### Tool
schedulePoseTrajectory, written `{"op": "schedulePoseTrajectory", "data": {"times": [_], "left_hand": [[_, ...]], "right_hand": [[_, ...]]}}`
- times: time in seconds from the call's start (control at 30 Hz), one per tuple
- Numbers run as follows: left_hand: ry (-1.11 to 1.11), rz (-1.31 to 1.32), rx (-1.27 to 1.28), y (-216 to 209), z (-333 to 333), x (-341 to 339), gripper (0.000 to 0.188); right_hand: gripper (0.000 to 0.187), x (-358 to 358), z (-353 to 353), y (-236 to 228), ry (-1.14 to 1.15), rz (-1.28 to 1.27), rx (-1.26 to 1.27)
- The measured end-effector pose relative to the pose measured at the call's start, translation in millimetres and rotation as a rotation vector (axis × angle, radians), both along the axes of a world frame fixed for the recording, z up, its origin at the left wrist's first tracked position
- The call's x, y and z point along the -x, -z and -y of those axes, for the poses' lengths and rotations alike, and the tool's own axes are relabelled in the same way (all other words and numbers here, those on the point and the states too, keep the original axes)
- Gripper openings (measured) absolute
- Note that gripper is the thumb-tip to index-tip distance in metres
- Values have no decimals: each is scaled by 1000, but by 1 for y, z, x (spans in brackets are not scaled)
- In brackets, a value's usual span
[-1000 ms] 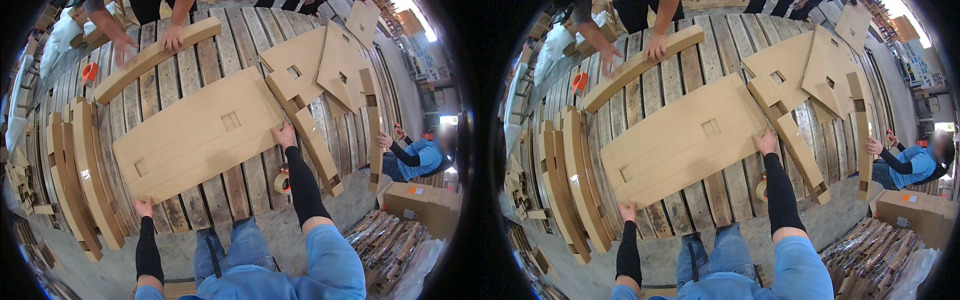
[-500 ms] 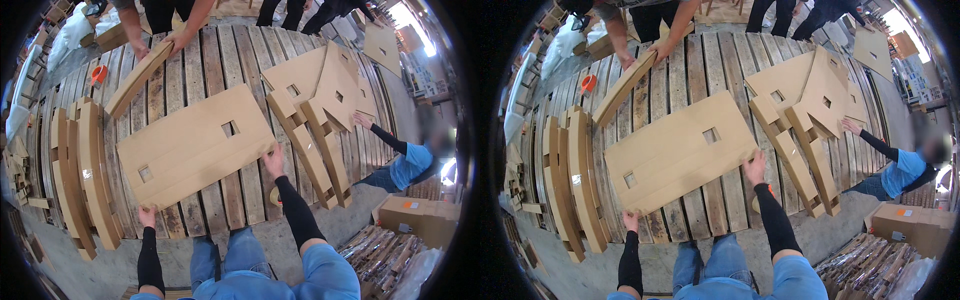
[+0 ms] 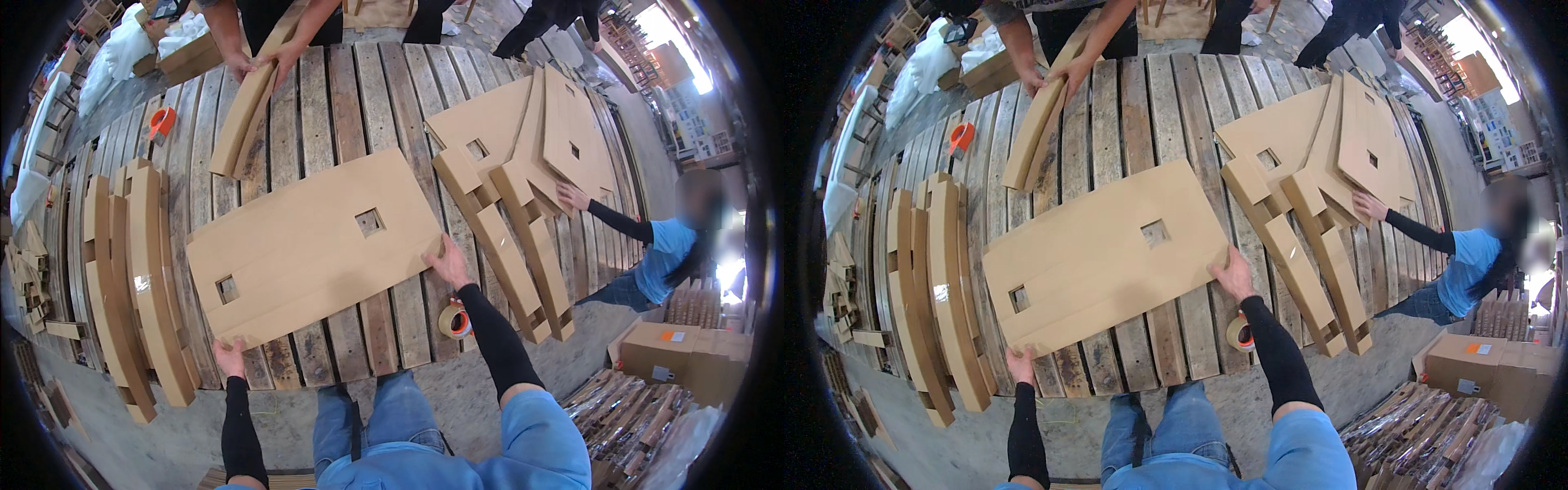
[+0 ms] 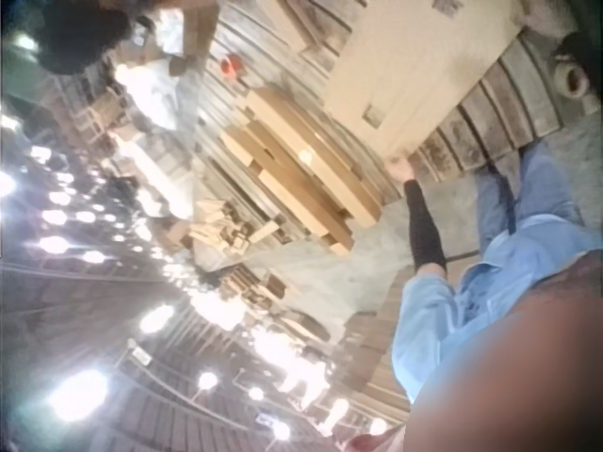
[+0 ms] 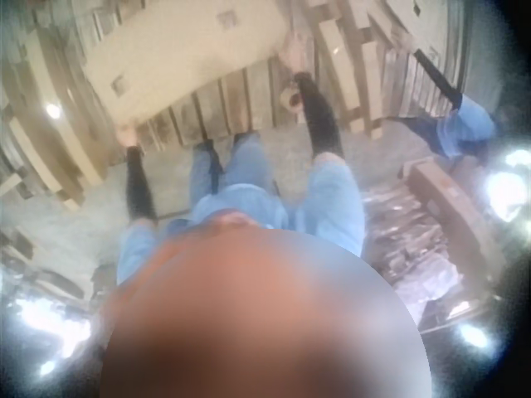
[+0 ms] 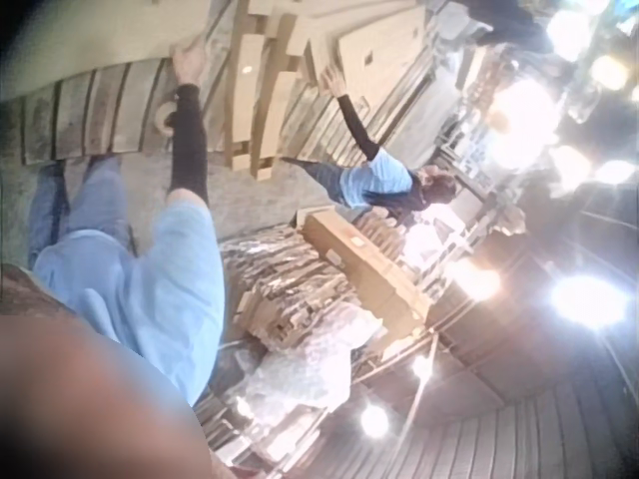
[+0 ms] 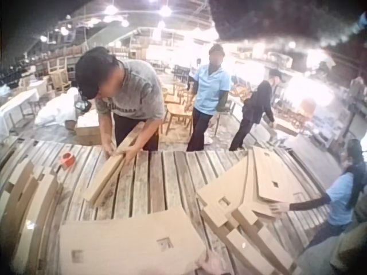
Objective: The person assembles flat cardboard pieces into boxes by folding flaps and sealing seams with a handheld tape dispenser. The person repeatedly picks up new pieces, folds them, applies tape, and places the finished boxes on a wooden pallet. Other workers are visible in the background performing similar tasks.
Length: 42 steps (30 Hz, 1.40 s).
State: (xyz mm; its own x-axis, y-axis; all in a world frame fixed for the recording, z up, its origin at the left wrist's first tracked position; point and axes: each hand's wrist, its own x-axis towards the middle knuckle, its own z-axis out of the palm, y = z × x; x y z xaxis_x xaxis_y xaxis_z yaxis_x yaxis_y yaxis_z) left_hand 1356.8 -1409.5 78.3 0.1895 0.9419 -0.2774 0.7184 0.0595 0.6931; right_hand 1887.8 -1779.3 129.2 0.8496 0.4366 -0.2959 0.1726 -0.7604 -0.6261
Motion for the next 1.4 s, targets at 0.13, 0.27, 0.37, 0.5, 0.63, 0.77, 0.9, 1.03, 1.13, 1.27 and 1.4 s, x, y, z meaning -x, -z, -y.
{"op": "schedulePoseTrajectory", "data": {"times": [0.13,0.27,0.37,0.5,0.63,0.77,0.9,1.03,1.13,1.27,1.4], "left_hand": [[32,-152,-170,-29,2,-5,54],[-15,-413,-238,-60,-4,0,63],[-165,-124,5,-64,-24,26,64],[-23,157,267,-79,-26,47,42],[-27,32,515,-94,-28,38,36],[14,22,622,-84,-41,51,35],[349,-680,-223,-105,-7,15,47],[716,-223,-367,-138,54,-54,52],[1036,-198,-396,-138,112,-117,49],[1053,-272,-412,-69,129,-135,48],[953,-268,-247,-84,111,-165,48]], "right_hand": [[82,19,39,7,-32,73,16],[75,31,44,-21,11,95,-53],[72,24,48,-69,56,38,15],[77,43,43,-119,-452,432,324],[66,85,23,-113,-779,445,238],[58,78,-23,-78,-880,487,54],[49,67,-33,-69,-991,456,-37],[29,52,-49,-46,-1154,168,208],[26,31,-50,-32,-1238,126,191],[33,12,-93,-55,-1395,-117,360],[38,-17,-102,-28,-1338,-623,495]]}}
